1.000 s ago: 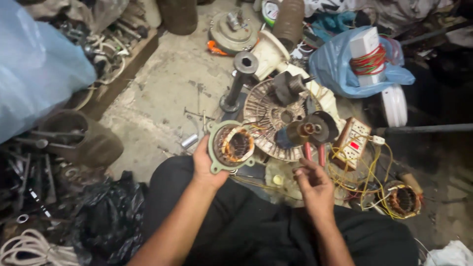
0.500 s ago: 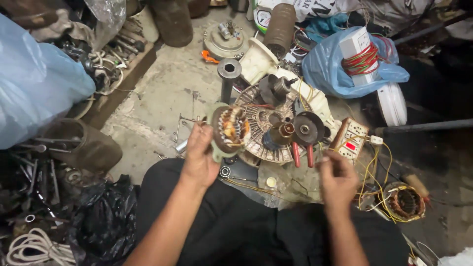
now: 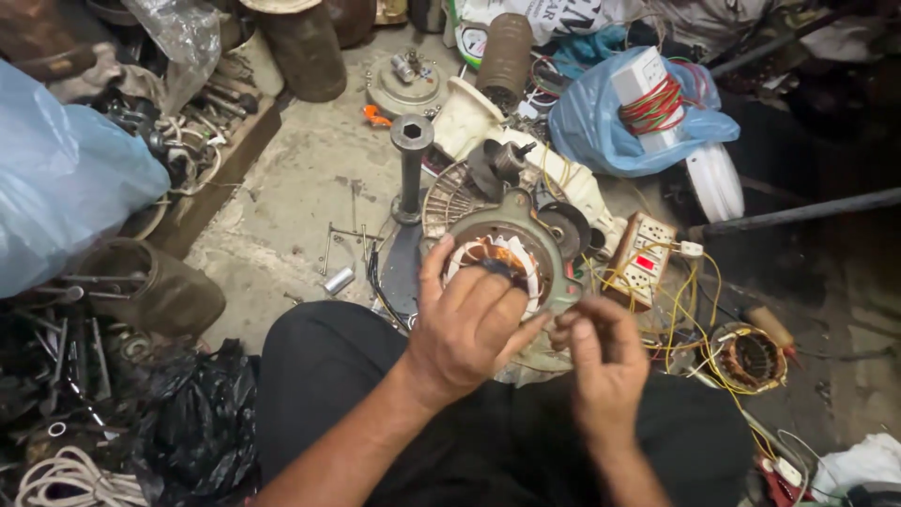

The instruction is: The person disassembles fan motor components, wipes a bottle with a cloth, pours liquid from the bottle onto the motor stator and parts, and fits the motor components back together by hand.

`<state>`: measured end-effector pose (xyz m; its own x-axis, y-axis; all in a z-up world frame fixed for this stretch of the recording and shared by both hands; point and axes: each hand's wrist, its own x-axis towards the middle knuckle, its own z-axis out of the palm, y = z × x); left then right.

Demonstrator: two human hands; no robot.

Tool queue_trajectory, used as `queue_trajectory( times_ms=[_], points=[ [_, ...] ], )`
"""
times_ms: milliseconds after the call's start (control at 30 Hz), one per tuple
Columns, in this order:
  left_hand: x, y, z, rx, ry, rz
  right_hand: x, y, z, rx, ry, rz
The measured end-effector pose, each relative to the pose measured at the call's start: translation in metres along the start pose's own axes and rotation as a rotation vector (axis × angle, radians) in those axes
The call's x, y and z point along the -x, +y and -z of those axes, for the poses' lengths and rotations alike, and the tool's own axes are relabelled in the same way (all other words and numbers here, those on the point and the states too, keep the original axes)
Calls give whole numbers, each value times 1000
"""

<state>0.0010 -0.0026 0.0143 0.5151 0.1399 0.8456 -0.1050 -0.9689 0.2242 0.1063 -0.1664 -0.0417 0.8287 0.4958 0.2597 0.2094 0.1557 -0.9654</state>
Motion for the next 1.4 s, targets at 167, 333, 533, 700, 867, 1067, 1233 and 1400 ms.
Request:
queue_trajectory(
  times_ms=[167, 333, 533, 700, 867, 1067, 1233, 1400],
  points=[
    [2, -8, 17, -89, -96, -107, -35, -22, -4, 281, -178, -10],
    [7, -24, 30, -23, -173, -54, -46, -6, -30, 63, -335, -58],
    [23, -46, 34, 18, 12, 215, -46, 8, -56, 112, -254, -178],
    [58, -41, 3, 170, 94, 608, -43, 29, -64, 89, -268, -218],
    [72, -42, -17, 267, 205, 631, -44, 32, -61, 275, -288, -209],
    [51, -61, -9, 141, 112, 485, -65, 0, -57, 827, -153, 140],
    [38, -73, -7, 173, 44, 423, -86, -39, -86, 695, -316, 431],
    [40, -79, -7, 235, -7, 417, -96, -45, -103, 793, -371, 279]
  ],
)
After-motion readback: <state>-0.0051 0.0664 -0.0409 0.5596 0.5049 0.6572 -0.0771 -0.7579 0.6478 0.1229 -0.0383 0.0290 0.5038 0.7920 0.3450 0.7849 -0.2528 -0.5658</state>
